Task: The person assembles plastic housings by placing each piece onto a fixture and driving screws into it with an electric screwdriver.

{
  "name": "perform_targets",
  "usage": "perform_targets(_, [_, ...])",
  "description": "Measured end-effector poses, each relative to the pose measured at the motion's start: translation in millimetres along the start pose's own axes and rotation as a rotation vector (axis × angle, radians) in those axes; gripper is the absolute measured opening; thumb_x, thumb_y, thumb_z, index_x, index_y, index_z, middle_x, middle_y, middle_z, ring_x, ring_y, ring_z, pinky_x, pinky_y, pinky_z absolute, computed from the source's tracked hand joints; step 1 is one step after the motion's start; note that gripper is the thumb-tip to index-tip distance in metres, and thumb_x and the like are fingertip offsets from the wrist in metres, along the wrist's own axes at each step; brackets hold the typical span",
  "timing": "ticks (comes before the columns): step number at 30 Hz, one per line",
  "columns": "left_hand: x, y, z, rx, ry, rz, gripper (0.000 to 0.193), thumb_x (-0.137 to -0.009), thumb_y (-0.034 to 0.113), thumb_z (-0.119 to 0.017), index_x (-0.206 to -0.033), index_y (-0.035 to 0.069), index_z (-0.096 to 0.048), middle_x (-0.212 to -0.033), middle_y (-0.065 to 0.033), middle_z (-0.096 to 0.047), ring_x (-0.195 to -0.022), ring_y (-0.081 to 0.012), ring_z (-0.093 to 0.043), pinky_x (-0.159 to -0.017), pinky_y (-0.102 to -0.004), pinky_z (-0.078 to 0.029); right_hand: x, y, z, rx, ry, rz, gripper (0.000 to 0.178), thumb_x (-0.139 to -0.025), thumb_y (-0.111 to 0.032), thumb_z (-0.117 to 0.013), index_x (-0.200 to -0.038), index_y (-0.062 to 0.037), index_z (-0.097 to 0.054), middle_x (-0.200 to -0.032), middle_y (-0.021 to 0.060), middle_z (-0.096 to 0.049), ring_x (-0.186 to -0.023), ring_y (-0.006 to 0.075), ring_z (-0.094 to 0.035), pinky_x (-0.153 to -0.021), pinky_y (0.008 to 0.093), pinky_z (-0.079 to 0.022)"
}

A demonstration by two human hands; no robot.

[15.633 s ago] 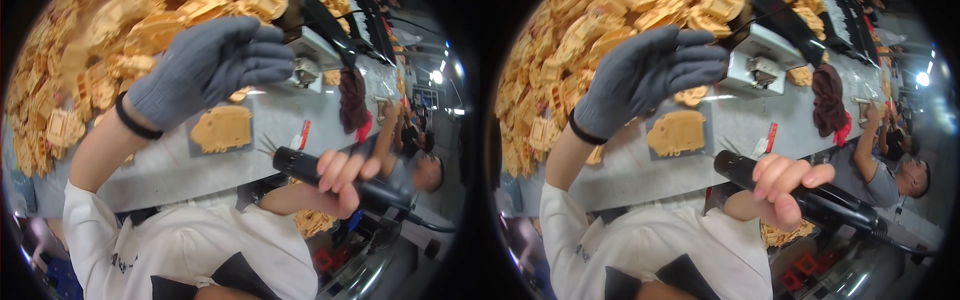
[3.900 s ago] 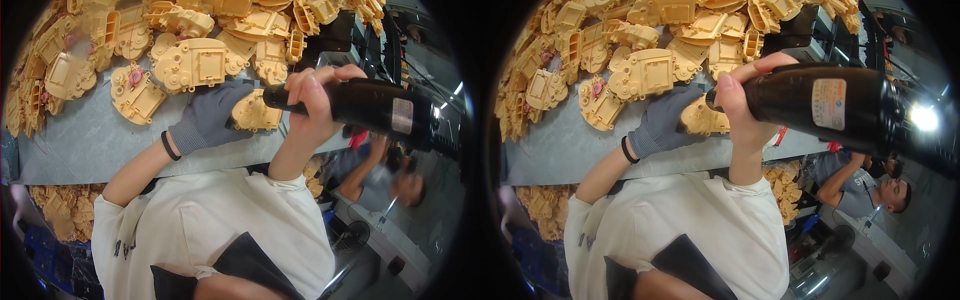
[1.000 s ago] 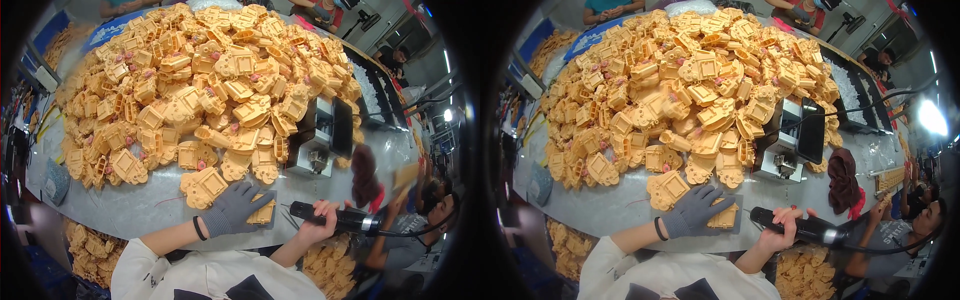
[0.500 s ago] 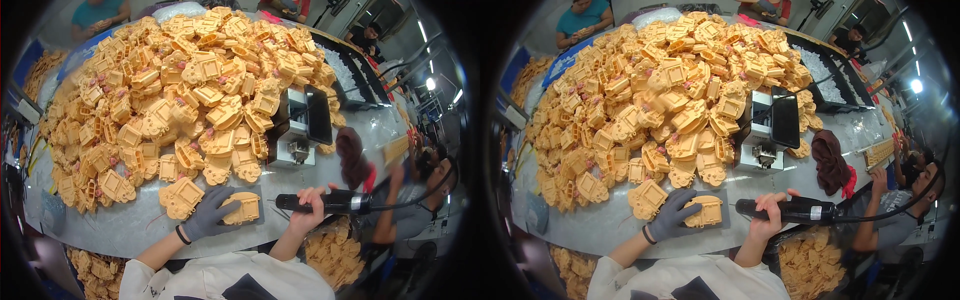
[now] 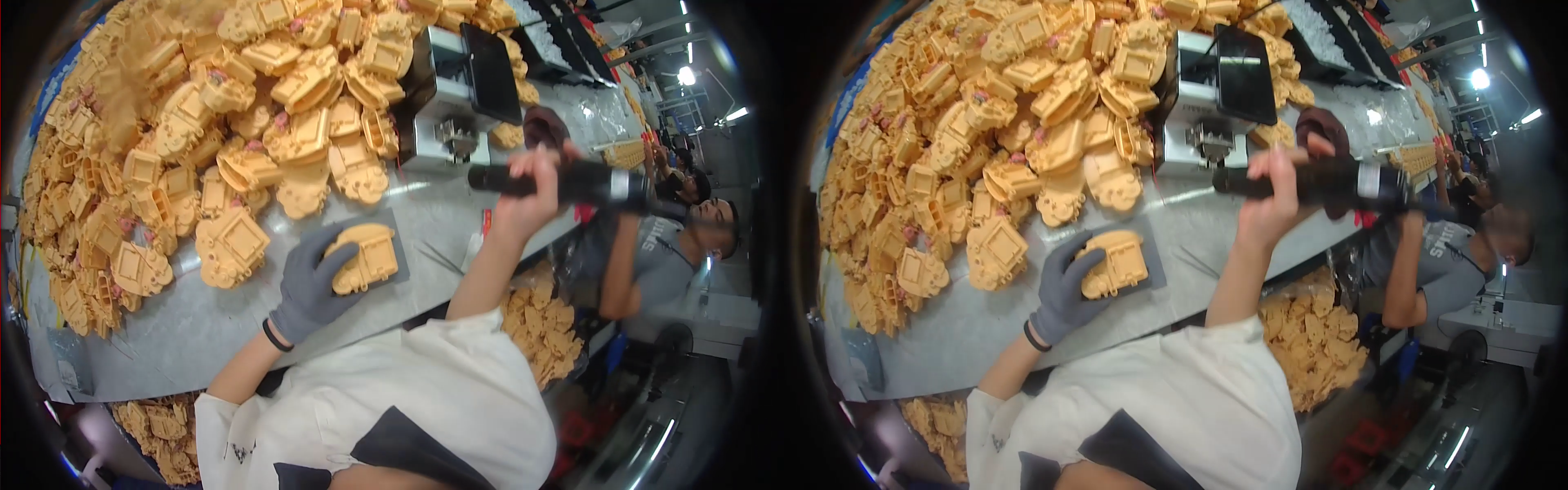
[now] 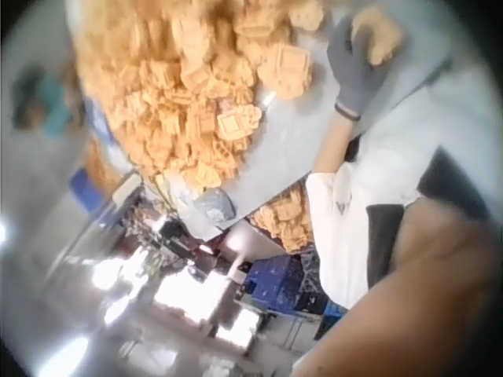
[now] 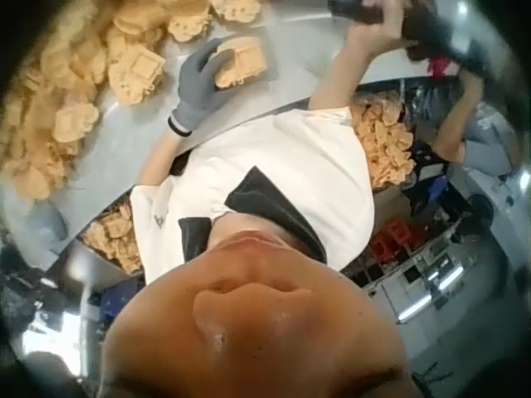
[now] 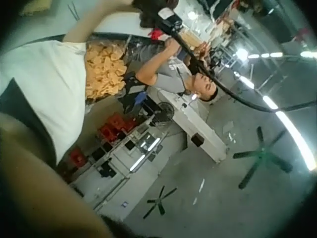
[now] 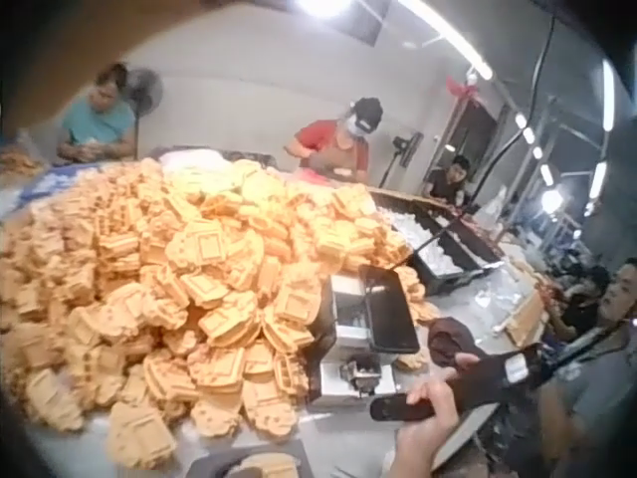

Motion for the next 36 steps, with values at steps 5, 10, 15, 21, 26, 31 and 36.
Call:
perform_targets(5, [-1.8,12.0,11.9,-0.066,-0.062,0.080,0.076,-0.054,0.027,-0.080,-0.122,0.009,-0.050,-0.120,-0.0174,-0.049,-0.110,-0.0362,-0.047,-0.089,-0.0436,-0.041,-9.4,-2.9,-27.1,0.049,-0.073,0.082,0.040,-0.072,0.007,-0.058,-0.107,0.0038,-0.041,-0.057,0.0066,-0.050,-0.045,0.0136,-0.046,-0.051,0.0276,-0.042])
perform_targets(10, [-15.2,3.9,0.2,-0.103,-0.180,0.012,0.068,-0.058,0.032,-0.077,-0.118,0.011,-0.052,-0.122,-0.0158,-0.048,-0.109,-0.0342,-0.047,-0.088,-0.0435,-0.040,-28.4,35.6,-25.9,0.314,-0.137,0.051,0.030,-0.069,0.006,-0.060,-0.095,0.0046,-0.046,-0.054,0.0054,-0.054,-0.044,0.0105,-0.049,-0.050,0.0223,-0.040])
perform_targets(15, [-19.0,-7.1,5.6,-0.039,-0.226,-0.026,0.071,-0.059,0.031,-0.076,-0.120,0.009,-0.049,-0.124,-0.0143,-0.047,-0.108,-0.0325,-0.047,-0.088,-0.0435,-0.040,-11.2,36.0,-23.0,0.326,-0.237,-0.024,0.028,-0.066,0.009,-0.060,-0.090,0.0019,-0.047,-0.055,0.0046,-0.054,-0.044,0.0105,-0.050,-0.048,0.0234,-0.040])
perform_targets(21, [-17.0,1.4,9.6,-0.073,-0.269,0.015,0.068,-0.061,0.026,-0.074,-0.122,0.011,-0.048,-0.125,-0.0128,-0.046,-0.108,-0.0312,-0.047,-0.089,-0.0430,-0.040,10.9,13.5,-3.5,0.164,-0.066,0.026,0.035,-0.068,0.008,-0.059,-0.099,0.0028,-0.044,-0.054,0.0060,-0.051,-0.044,0.0143,-0.049,-0.049,0.0271,-0.044])
perform_targets(26, [-23.3,11.0,7.0,-0.107,-0.282,0.037,0.065,-0.063,0.022,-0.072,-0.123,0.015,-0.048,-0.124,-0.0116,-0.045,-0.109,-0.0303,-0.046,-0.089,-0.0426,-0.040,-19.1,4.8,-20.5,0.123,-0.074,0.161,0.037,-0.069,0.010,-0.058,-0.102,0.0033,-0.043,-0.057,0.0081,-0.052,-0.045,0.0147,-0.050,-0.050,0.0273,-0.045])
perform_targets(31, [-24.7,5.8,6.4,-0.166,-0.291,-0.038,0.065,-0.063,0.024,-0.072,-0.124,0.017,-0.049,-0.125,-0.0114,-0.045,-0.109,-0.0308,-0.046,-0.089,-0.0432,-0.040,-20.2,37.0,-18.3,0.155,-0.100,0.105,0.032,-0.068,0.010,-0.060,-0.095,0.0034,-0.045,-0.058,0.0088,-0.054,-0.045,0.0139,-0.051,-0.049,0.0246,-0.043])
perform_targets(36, [-26.0,10.5,11.4,-0.202,-0.316,-0.044,0.067,-0.062,0.027,-0.073,-0.123,0.017,-0.049,-0.125,-0.0125,-0.044,-0.110,-0.0320,-0.045,-0.090,-0.0441,-0.039,-20.5,33.5,-16.8,0.203,-0.127,0.030,0.030,-0.068,0.009,-0.060,-0.092,0.0021,-0.045,-0.056,0.0081,-0.055,-0.044,0.0132,-0.051,-0.049,0.0244,-0.042])
Point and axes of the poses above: each hand's wrist, its own x-axis away from the middle knuckle, its own z-axis out of the back of the hand, y = z × x, the point moved 1 cm from there along -x, towards the middle knuckle
